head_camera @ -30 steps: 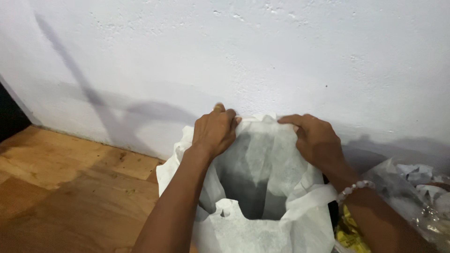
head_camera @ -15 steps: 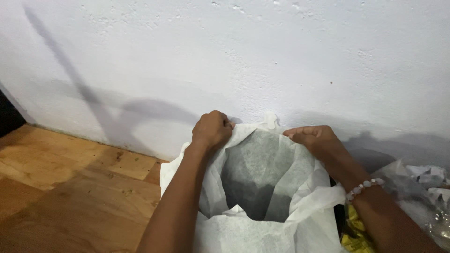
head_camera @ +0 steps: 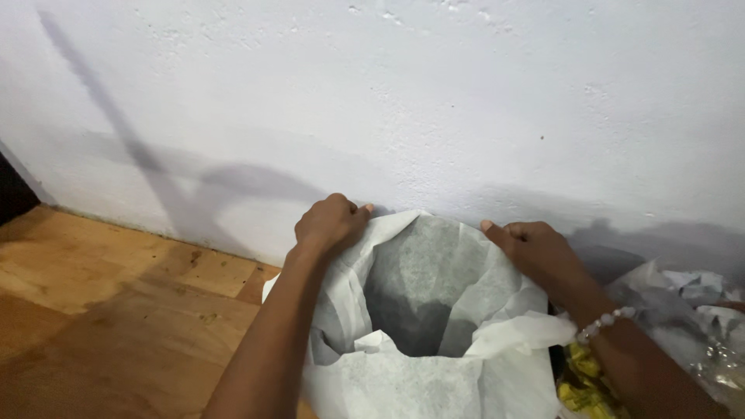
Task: The person removes crumpled yellow and white paper and plastic bags from a black trash can, placing them into a larger plastic bag. After emptying the can, the person lines it with a new white cloth bag.
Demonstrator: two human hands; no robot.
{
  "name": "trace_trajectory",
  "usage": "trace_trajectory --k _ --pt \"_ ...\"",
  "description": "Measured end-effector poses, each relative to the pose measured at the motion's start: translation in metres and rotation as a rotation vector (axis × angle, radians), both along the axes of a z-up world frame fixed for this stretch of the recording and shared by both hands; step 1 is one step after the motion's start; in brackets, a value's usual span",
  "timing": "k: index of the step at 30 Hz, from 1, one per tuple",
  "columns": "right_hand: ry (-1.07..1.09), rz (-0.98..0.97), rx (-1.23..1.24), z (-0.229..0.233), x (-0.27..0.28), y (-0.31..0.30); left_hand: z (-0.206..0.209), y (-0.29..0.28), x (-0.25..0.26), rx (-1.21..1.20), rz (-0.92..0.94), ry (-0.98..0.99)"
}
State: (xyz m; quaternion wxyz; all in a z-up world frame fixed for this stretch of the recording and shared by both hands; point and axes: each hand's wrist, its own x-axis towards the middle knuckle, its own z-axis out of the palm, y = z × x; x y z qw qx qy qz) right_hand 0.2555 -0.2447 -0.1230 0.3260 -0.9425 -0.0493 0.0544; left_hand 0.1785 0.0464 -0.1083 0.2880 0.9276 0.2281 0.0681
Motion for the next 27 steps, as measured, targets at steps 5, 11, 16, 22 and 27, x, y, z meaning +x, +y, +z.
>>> trace_trajectory --k 5,11,16,22,27 --pt "-0.328 0.195 -0.245 -0.001 -0.014 -0.006 0.000 -0.009 -0.033 0.165 -0.076 -0.100" --pt "-0.417 0.273 -0.297 0.008 -0.052 -0.022 -0.003 0.000 -0.062 0.229 -0.104 -0.054" --pt "-0.448 0.270 -0.364 0.003 -0.057 -0.036 -0.006 0.009 -0.080 0.122 -0.043 -0.043" --pt "-0.413 0.284 -0.505 0.002 -0.061 -0.045 -0.004 0.003 -0.105 0.082 0.060 -0.105" --pt "-0.655 0.389 -0.280 0.018 -0.102 -0.046 0.007 -0.019 -0.131 0.508 -0.131 -0.544"
